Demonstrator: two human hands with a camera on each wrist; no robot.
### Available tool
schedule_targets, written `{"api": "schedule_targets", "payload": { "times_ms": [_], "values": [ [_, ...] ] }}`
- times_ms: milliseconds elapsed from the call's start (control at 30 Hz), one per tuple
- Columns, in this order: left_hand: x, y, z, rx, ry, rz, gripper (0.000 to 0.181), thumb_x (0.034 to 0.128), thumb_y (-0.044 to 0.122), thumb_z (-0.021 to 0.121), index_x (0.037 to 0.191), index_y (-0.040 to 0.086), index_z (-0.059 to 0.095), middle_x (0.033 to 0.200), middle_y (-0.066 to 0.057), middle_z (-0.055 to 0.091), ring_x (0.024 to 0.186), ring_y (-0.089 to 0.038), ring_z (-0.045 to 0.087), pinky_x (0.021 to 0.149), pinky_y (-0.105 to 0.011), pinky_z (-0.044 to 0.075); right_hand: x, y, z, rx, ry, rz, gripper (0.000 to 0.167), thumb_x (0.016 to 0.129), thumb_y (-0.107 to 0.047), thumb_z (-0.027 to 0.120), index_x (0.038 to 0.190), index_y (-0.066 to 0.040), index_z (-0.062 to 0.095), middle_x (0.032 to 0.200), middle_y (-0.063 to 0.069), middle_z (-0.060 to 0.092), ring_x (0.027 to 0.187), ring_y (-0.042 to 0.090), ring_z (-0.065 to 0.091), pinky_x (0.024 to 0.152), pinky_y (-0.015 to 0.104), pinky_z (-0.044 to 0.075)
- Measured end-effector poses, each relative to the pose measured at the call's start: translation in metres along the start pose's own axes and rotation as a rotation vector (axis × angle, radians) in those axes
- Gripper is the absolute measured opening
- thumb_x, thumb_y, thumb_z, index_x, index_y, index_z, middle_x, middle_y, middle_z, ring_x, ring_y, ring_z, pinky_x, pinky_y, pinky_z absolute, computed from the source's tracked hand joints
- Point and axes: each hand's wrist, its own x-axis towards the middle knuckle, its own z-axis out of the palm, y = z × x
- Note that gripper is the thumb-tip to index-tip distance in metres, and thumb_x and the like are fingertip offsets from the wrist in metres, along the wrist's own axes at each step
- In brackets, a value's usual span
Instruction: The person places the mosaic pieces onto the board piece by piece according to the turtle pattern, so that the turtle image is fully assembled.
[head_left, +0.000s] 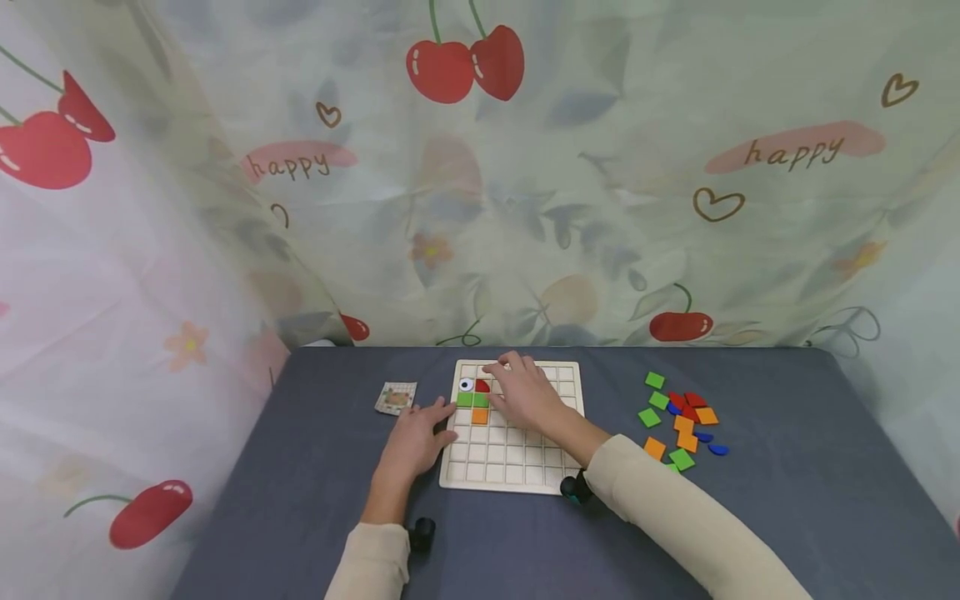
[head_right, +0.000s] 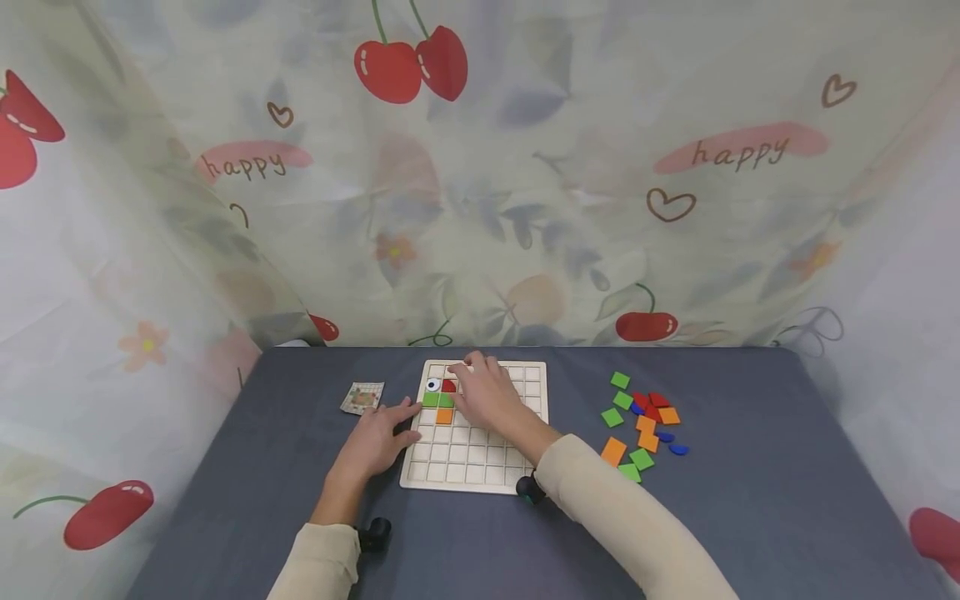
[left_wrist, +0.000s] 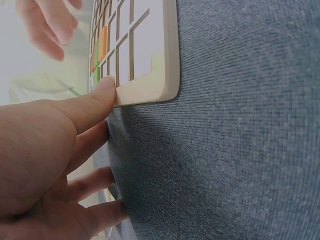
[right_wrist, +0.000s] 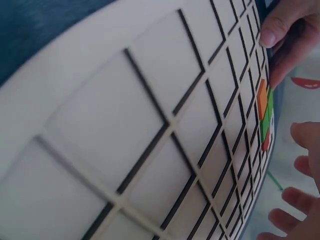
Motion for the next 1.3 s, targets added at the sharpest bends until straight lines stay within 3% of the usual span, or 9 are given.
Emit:
{"api": "schedule_targets", "payload": {
  "times_ms": [167, 333, 633, 867, 1300],
  "values": [
    [-0.001, 0.000, -0.001, -0.006, 0.004, -0.010, 0.054, 0.0948, 0.030, 0.072, 0.147, 0.024, 0.058, 0.158, -0.006, 0.049, 0.149, -0.050, 0.035, 0.118, -0.064, 0.037, -0.010, 0.004, 0.001, -0.047, 0.004, -0.004, 0.059, 0.100, -0.044, 0.064, 0.151, -0.019, 0.049, 0.161, 0.015, 0.039, 0.148, 0.042, 0.037, 0.123, 0.062, 0.030],
    [-0.003, -0.001, 0.000, -0.003, -0.001, -0.006, 0.053, 0.0956, 0.029, 0.072, 0.147, 0.023, 0.058, 0.158, -0.007, 0.049, 0.149, -0.050, 0.036, 0.119, -0.064, 0.036, -0.022, 0.010, 0.003, -0.104, -0.021, 0.001, 0.069, 0.099, -0.056, 0.059, 0.156, -0.022, 0.042, 0.168, 0.015, 0.026, 0.155, 0.045, 0.023, 0.125, 0.069, 0.018],
    [-0.004, -0.003, 0.002, -0.018, -0.002, 0.012, 0.053, 0.0961, 0.029, 0.071, 0.147, 0.023, 0.058, 0.158, -0.007, 0.049, 0.149, -0.050, 0.035, 0.121, -0.062, 0.034, -0.052, 0.021, 0.000, -0.100, -0.037, -0.002, 0.072, 0.099, -0.060, 0.054, 0.157, -0.022, 0.040, 0.171, 0.017, 0.018, 0.157, 0.047, 0.016, 0.124, 0.072, 0.016],
    [-0.004, -0.002, 0.000, -0.026, 0.003, 0.013, 0.053, 0.0963, 0.028, 0.071, 0.147, 0.022, 0.058, 0.158, -0.007, 0.049, 0.149, -0.049, 0.035, 0.122, -0.062, 0.032, -0.070, 0.043, 0.006, -0.108, 0.028, -0.006, 0.072, 0.098, -0.058, 0.056, 0.156, -0.018, 0.042, 0.169, 0.018, 0.024, 0.156, 0.047, 0.020, 0.124, 0.073, 0.014],
    [-0.002, 0.001, 0.001, -0.007, 0.015, 0.031, 0.053, 0.0961, 0.028, 0.071, 0.147, 0.021, 0.058, 0.157, -0.009, 0.050, 0.148, -0.050, 0.037, 0.122, -0.062, 0.033, -0.100, 0.080, 0.000, -0.133, 0.055, 0.024, 0.072, 0.096, -0.056, 0.060, 0.155, -0.017, 0.045, 0.167, 0.019, 0.029, 0.153, 0.046, 0.026, 0.123, 0.074, 0.016]
  ]
}}
